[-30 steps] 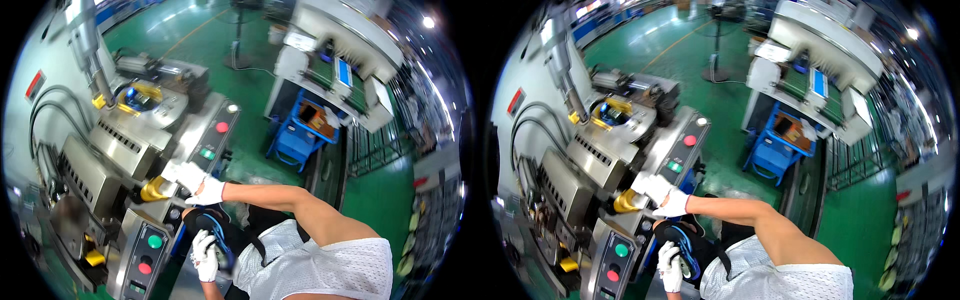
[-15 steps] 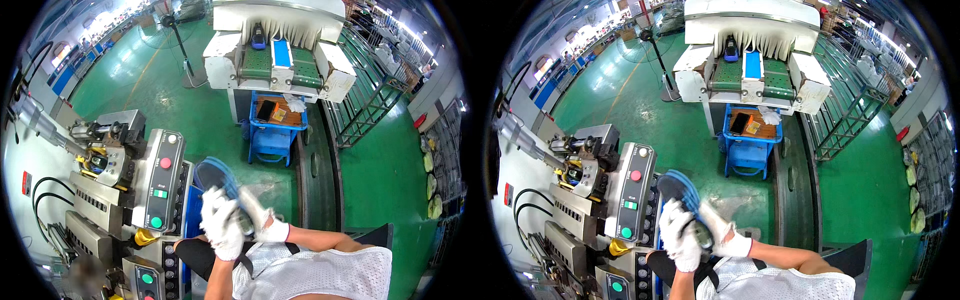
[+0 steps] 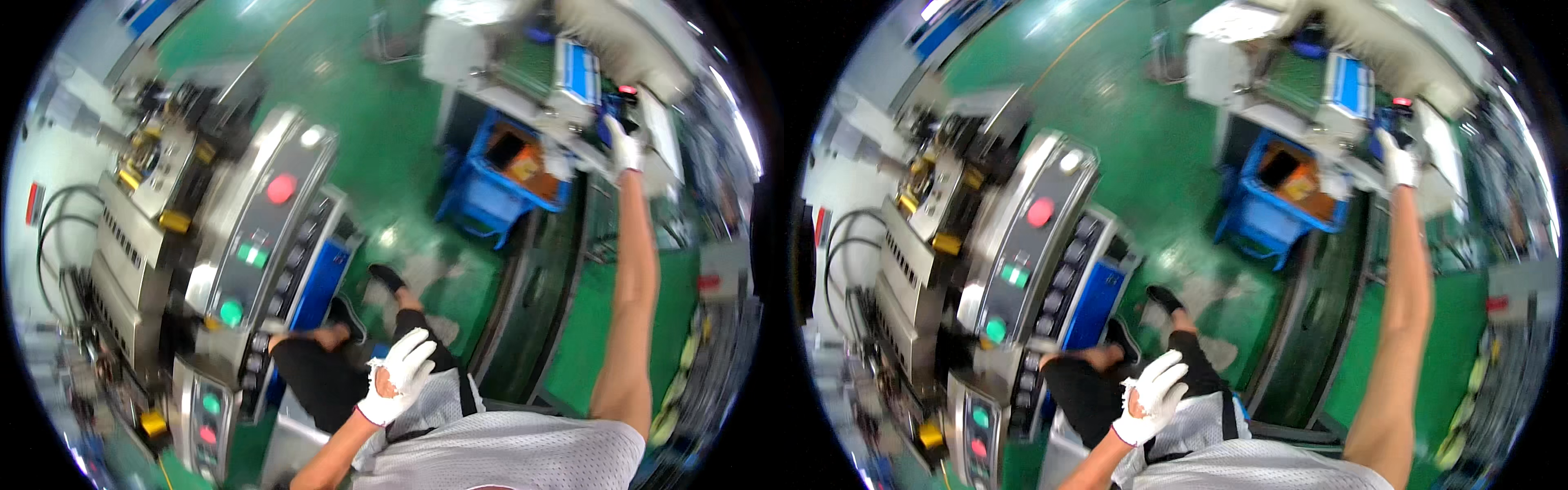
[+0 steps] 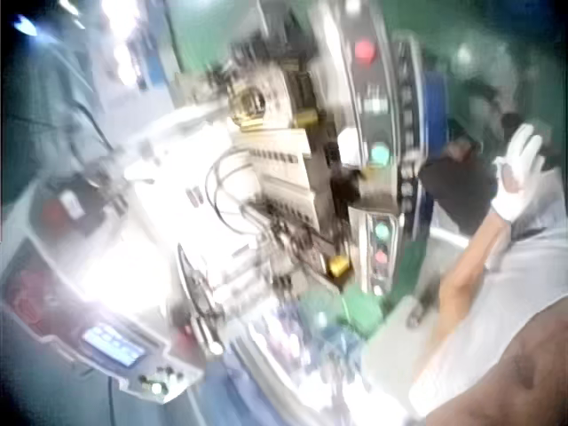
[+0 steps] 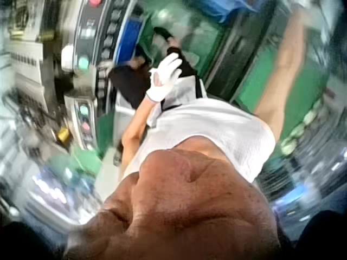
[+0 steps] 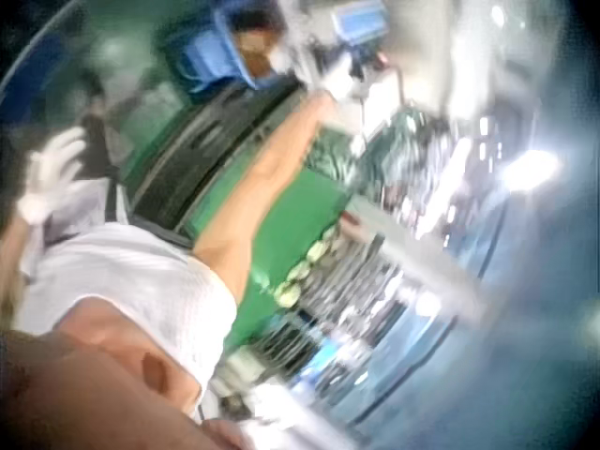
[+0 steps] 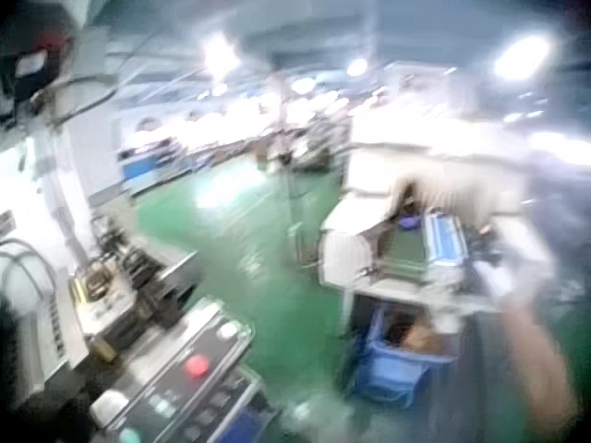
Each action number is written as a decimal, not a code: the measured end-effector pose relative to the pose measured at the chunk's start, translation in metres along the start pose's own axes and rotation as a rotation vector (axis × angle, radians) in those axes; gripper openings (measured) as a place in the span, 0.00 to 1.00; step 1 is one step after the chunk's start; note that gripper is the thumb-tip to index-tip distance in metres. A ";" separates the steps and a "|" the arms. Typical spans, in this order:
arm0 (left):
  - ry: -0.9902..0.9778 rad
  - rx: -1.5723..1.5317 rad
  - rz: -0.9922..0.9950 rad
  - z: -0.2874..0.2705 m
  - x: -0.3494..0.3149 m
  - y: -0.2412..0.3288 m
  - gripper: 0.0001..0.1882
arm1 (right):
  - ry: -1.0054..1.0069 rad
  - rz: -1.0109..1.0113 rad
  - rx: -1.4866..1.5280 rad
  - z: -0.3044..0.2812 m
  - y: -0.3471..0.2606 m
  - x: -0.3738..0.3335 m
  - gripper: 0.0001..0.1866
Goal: The person, wearing white gloves, repeatedly places blue shoe components into a lasting machine, operates the machine via its buttons, and then transfers the processed components to a nearby conveyor belt.
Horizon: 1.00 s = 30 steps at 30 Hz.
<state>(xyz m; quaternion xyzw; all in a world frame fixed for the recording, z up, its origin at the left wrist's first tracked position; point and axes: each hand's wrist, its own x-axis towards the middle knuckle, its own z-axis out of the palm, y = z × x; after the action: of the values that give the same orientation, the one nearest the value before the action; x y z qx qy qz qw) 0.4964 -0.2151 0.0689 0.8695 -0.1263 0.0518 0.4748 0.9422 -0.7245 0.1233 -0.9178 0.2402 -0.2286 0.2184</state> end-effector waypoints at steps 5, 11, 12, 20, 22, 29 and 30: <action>0.074 0.098 -0.423 -0.028 -0.069 -0.026 0.18 | -0.147 -0.112 -0.299 -0.007 0.106 0.065 0.50; 0.543 0.291 -0.770 -0.063 -0.179 -0.010 0.14 | 0.037 -0.054 -0.368 0.027 0.093 0.084 0.45; 0.617 0.283 -0.848 -0.064 -0.192 -0.008 0.13 | 0.082 -0.068 -0.316 0.037 0.078 0.065 0.44; 1.096 0.250 -1.346 -0.038 -0.359 -0.006 0.15 | -0.986 -0.219 0.550 0.097 -0.070 -0.422 0.27; 1.247 0.126 -1.480 0.002 -0.416 -0.012 0.17 | -1.271 -0.275 0.686 0.072 -0.137 -0.527 0.29; 1.111 0.602 -2.034 0.084 -0.611 0.054 0.23 | -1.700 -1.309 0.360 -0.001 -0.246 -0.661 0.32; 1.132 0.629 -2.095 0.088 -0.646 0.073 0.23 | -1.713 -1.314 0.392 0.000 -0.250 -0.666 0.33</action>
<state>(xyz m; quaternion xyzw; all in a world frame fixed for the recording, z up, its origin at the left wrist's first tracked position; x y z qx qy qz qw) -0.1476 -0.2164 -0.0550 0.4826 0.8736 0.0436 0.0450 0.5082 -0.1668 0.0413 -0.6707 -0.5675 0.3788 0.2907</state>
